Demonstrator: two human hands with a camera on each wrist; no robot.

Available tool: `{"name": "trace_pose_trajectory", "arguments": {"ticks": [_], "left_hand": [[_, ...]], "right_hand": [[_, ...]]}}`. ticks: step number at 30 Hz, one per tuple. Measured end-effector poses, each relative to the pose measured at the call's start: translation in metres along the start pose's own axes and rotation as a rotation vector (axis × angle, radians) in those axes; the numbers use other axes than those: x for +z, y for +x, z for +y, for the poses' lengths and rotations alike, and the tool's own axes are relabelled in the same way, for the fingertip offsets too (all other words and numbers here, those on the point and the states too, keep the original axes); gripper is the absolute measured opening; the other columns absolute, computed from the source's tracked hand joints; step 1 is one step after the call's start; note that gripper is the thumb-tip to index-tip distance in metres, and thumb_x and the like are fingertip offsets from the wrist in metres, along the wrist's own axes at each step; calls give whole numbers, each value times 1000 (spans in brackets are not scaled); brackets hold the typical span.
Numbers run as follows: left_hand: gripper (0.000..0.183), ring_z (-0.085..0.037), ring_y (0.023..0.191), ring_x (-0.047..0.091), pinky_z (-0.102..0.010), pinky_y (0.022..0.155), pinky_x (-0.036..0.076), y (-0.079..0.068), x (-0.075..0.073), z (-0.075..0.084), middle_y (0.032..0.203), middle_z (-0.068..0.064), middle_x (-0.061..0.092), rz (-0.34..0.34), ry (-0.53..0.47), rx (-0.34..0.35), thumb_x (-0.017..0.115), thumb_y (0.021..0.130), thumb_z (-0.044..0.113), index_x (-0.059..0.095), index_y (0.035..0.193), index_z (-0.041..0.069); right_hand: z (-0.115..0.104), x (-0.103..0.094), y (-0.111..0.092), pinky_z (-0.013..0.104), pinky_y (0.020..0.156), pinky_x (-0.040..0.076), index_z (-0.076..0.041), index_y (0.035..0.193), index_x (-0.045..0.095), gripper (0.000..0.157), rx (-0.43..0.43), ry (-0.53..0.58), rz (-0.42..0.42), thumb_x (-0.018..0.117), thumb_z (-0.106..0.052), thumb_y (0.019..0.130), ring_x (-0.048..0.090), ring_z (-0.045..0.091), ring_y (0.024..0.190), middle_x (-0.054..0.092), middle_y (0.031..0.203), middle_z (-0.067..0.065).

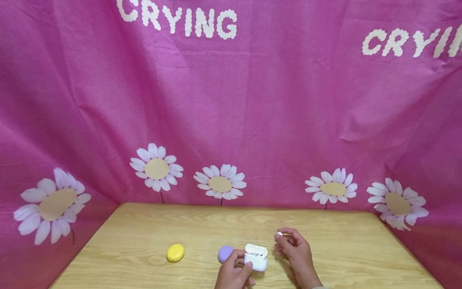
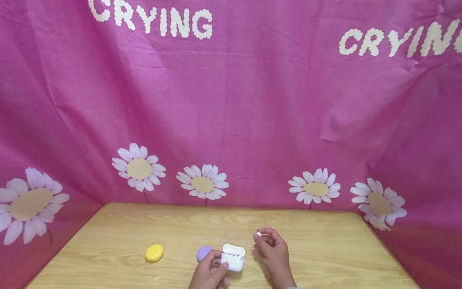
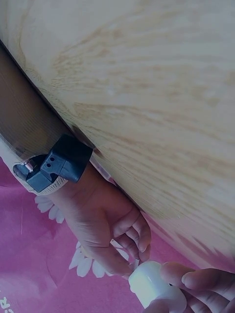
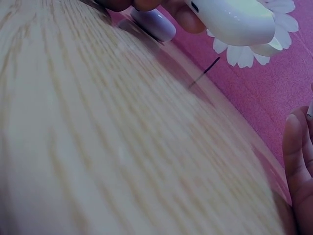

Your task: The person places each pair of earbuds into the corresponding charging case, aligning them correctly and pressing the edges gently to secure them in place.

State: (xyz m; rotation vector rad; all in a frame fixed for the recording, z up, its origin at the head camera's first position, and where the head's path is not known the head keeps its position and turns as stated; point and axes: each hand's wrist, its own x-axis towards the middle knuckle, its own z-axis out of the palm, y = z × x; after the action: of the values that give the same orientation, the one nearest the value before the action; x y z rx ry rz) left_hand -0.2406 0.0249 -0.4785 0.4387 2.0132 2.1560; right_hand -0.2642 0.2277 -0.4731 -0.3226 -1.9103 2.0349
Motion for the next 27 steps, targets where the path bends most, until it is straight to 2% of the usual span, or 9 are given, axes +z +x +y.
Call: {"name": "trace_pose_trajectory", "arguments": {"ticks": [12, 20, 27], "left_hand": [[27, -10, 53, 59, -19, 45, 44, 0, 4, 3, 87, -6, 61, 3, -14, -13, 63, 90, 11, 53, 113, 0], [27, -11, 53, 60, -19, 44, 43, 5, 5, 5, 93, -6, 63, -1, -18, -5, 62, 92, 12, 53, 115, 2], [26, -11, 53, 59, -19, 44, 43, 0, 2, 2, 88, -6, 60, 8, -14, -30, 62, 91, 9, 53, 114, 1]], "right_hand": [[-2, -3, 2, 28, 59, 54, 1, 116, 59, 37, -1, 1, 6, 73, -12, 85, 64, 15, 66, 67, 83, 3], [-5, -5, 7, 25, 57, 53, 4, 118, 57, 40, -24, 23, 10, 74, -10, 84, 63, 13, 64, 67, 79, -1], [0, -2, 2, 26, 59, 53, 2, 121, 51, 44, 5, 27, -11, 73, -9, 84, 63, 13, 64, 66, 80, -2]]}}
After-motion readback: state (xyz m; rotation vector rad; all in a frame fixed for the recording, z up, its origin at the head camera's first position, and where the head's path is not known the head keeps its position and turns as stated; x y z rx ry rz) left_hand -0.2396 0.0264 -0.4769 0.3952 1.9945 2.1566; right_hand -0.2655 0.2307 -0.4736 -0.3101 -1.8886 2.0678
